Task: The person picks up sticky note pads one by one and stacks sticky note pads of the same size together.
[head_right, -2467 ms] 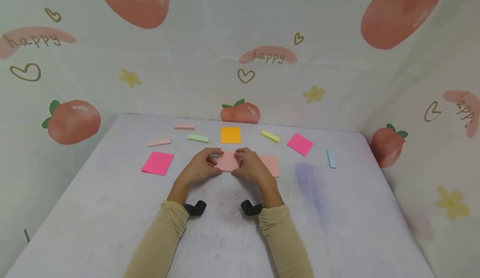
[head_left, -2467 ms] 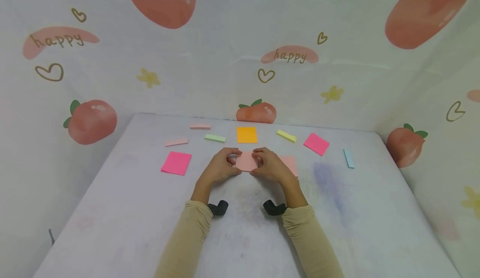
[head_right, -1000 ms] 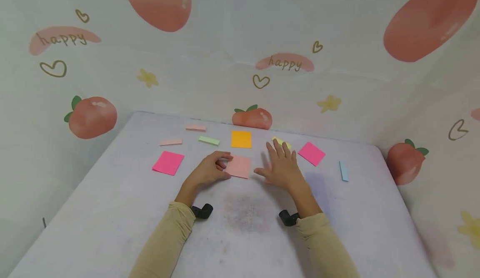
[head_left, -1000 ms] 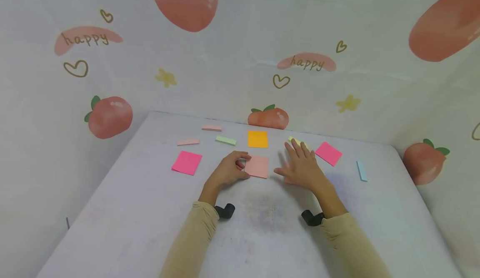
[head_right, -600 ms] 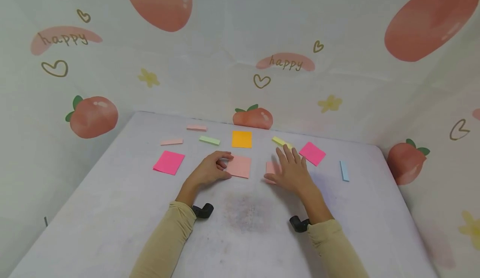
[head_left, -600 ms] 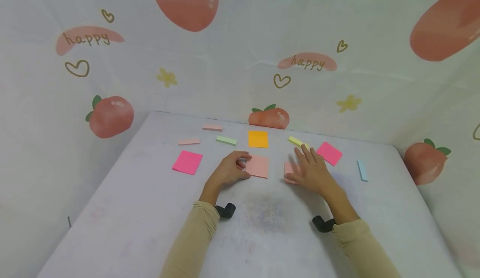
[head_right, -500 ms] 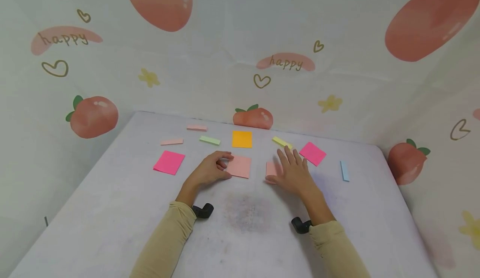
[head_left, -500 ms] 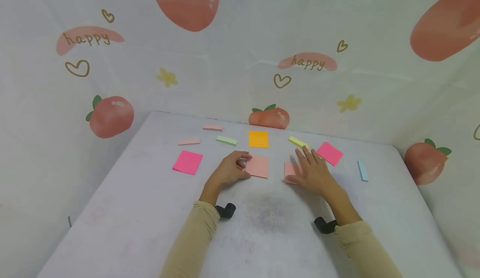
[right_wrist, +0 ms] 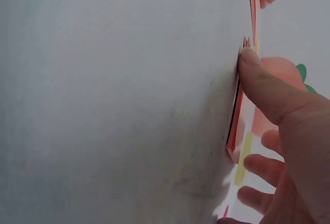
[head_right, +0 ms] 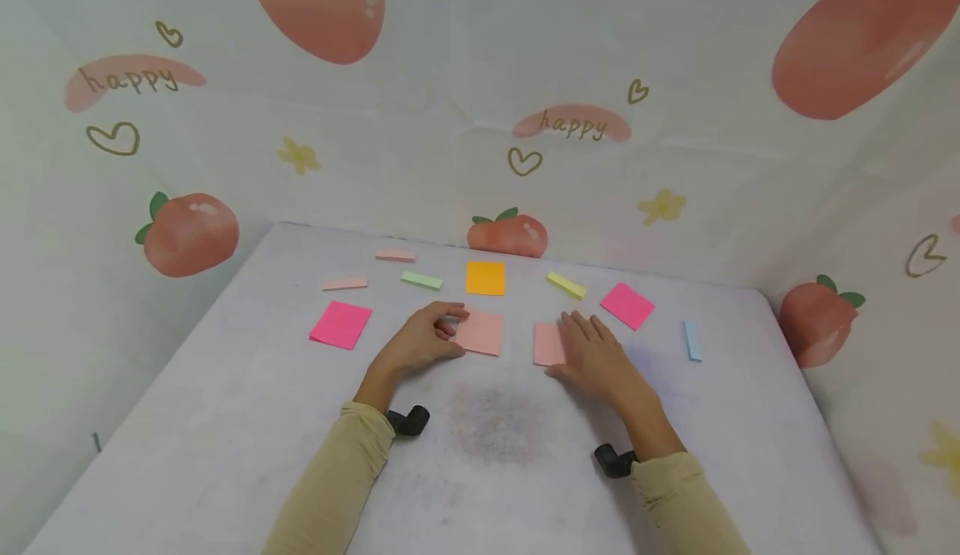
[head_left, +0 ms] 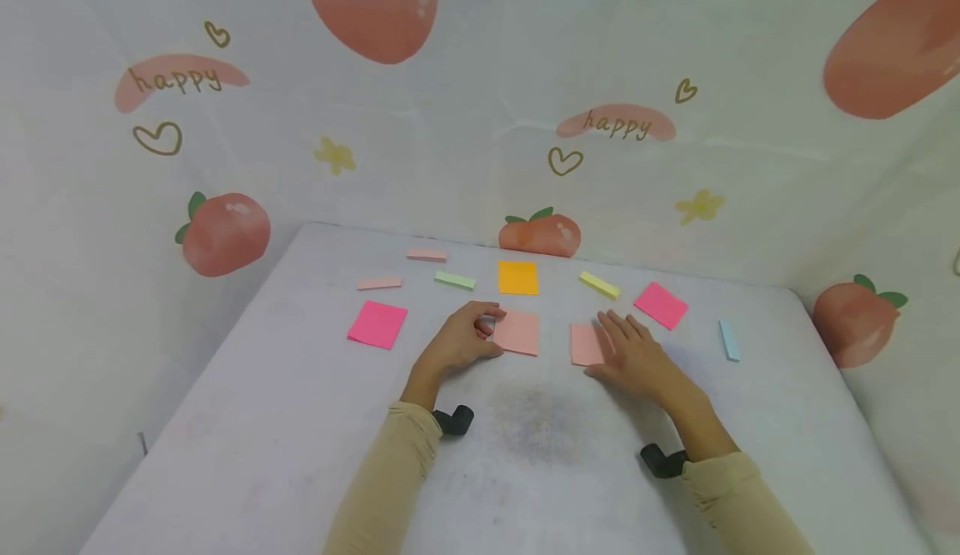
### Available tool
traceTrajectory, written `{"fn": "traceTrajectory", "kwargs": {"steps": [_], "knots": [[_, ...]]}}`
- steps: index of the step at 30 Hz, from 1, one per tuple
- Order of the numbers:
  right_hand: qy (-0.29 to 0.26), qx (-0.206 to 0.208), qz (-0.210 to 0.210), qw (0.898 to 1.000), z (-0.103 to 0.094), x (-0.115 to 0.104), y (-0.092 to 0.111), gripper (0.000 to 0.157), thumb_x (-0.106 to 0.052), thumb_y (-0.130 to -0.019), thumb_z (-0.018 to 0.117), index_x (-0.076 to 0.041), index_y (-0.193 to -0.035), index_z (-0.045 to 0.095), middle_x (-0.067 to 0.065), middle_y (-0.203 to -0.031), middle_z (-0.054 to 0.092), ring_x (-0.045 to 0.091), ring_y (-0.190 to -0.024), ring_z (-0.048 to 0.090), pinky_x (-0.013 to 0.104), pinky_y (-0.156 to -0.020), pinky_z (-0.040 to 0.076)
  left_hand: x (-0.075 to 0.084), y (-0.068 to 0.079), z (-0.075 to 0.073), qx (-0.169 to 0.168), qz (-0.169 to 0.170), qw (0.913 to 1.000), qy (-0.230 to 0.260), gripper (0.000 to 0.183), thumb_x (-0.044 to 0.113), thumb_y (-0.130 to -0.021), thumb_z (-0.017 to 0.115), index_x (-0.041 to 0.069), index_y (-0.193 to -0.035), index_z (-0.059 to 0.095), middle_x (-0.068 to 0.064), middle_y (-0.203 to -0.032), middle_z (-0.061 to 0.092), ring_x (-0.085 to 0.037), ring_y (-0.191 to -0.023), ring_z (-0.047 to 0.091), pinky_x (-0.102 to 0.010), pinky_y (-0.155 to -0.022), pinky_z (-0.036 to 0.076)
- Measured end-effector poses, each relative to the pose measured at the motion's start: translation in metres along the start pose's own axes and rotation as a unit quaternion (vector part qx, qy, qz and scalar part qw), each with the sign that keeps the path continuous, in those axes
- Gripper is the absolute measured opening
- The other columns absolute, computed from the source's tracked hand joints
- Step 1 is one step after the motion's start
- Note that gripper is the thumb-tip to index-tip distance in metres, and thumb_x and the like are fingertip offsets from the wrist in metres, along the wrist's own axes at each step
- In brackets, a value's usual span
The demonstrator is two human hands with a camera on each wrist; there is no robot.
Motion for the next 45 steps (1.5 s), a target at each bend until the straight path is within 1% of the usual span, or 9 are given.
{"fn": "traceTrajectory", "kwargs": {"steps": [5,11,17,23,28,34,37,41,45], "knots": [[-0.004,0.000,0.002,1.000,-0.001,0.000,0.002,0.090,-0.044,-0.089,0.075,-0.004,-0.158,0.033,0.024,-0.158,0.041,0.052,-0.143,0.034,0.066,-0.113,0.037,0.000,-0.001,0.001,0.003,-0.002,1.0000,-0.002,0.060,0.009,-0.079,0.086,0.019,-0.134,0.064,0.002,-0.124,0.065,-0.017,-0.097,0.057,-0.031,-0.087,0.051],[0.005,0.003,-0.006,1.000,-0.004,-0.003,0.002,0.081,-0.034,-0.089,0.078,-0.003,-0.154,0.040,0.025,-0.148,0.050,0.050,-0.134,0.045,0.061,-0.108,0.045,0.000,0.000,0.001,0.001,-0.004,1.0000,0.000,0.060,0.009,-0.079,0.085,0.019,-0.134,0.064,0.002,-0.125,0.065,-0.018,-0.097,0.057,-0.031,-0.087,0.051],[0.002,0.017,-0.008,1.000,-0.005,-0.002,0.001,0.077,-0.032,-0.085,0.083,-0.004,-0.148,0.048,0.025,-0.136,0.055,0.043,-0.124,0.052,0.056,-0.100,0.053,0.000,0.001,0.001,0.003,0.001,1.0000,0.004,0.059,0.009,-0.079,0.085,0.019,-0.134,0.065,0.001,-0.123,0.065,-0.017,-0.097,0.057,-0.031,-0.086,0.050],[-0.045,0.034,0.004,0.998,-0.009,-0.002,0.001,0.071,-0.030,-0.081,0.087,-0.003,-0.139,0.056,0.023,-0.131,0.050,0.037,-0.114,0.058,0.054,-0.097,0.055,0.002,0.002,0.000,0.003,0.001,1.0000,0.005,0.060,0.009,-0.080,0.085,0.018,-0.135,0.064,0.001,-0.123,0.066,-0.017,-0.096,0.057,-0.030,-0.086,0.050],[-0.080,0.024,0.011,0.996,-0.010,-0.003,0.000,0.073,-0.026,-0.080,0.087,0.000,-0.140,0.056,0.022,-0.140,0.047,0.039,-0.124,0.052,0.057,-0.101,0.052,0.003,0.004,0.000,0.005,-0.007,0.9999,0.007,0.060,0.009,-0.080,0.085,0.019,-0.136,0.063,0.002,-0.124,0.066,-0.017,-0.097,0.057,-0.031,-0.087,0.050],[-0.073,0.003,0.010,0.997,-0.010,-0.003,0.001,0.073,-0.024,-0.082,0.085,0.000,-0.144,0.054,0.023,-0.144,0.047,0.041,-0.128,0.049,0.057,-0.102,0.052,0.003,0.006,0.001,0.008,-0.006,0.9999,0.004,0.059,0.008,-0.080,0.085,0.020,-0.134,0.064,0.001,-0.120,0.065,-0.018,-0.097,0.057,-0.033,-0.088,0.050],[-0.083,0.004,0.011,0.996,-0.010,-0.002,0.000,0.071,-0.028,-0.084,0.084,0.000,-0.143,0.056,0.021,-0.142,0.050,0.036,-0.121,0.053,0.050,-0.097,0.055,0.003,0.006,0.000,0.006,-0.005,1.0000,0.004,0.059,0.008,-0.080,0.085,0.020,-0.135,0.064,0.001,-0.120,0.065,-0.018,-0.097,0.057,-0.032,-0.087,0.050],[-0.136,0.017,0.012,0.990,-0.011,0.000,-0.003,0.062,-0.030,-0.088,0.080,-0.001,-0.139,0.060,0.018,-0.136,0.055,0.028,-0.109,0.058,0.038,-0.087,0.055,0.002,0.004,0.000,0.004,-0.004,1.0000,0.004,0.059,0.010,-0.080,0.085,0.020,-0.134,0.064,0.001,-0.120,0.064,-0.018,-0.097,0.056,-0.031,-0.086,0.049],[-0.179,0.037,0.000,0.983,-0.013,0.004,-0.004,0.049,-0.024,-0.094,0.074,0.000,-0.135,0.063,0.018,-0.131,0.060,0.029,-0.108,0.062,0.038,-0.090,0.055,0.001,0.003,0.000,0.004,-0.001,1.0000,0.006,0.059,0.010,-0.080,0.085,0.020,-0.134,0.064,0.001,-0.119,0.064,-0.017,-0.096,0.056,-0.030,-0.085,0.049]]}}
Point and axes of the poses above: each hand's wrist, its own y-axis away from the middle knuckle, its own z-axis out of the palm, x = y × z, the point moved 5 cm from there along -y, towards the middle knuckle
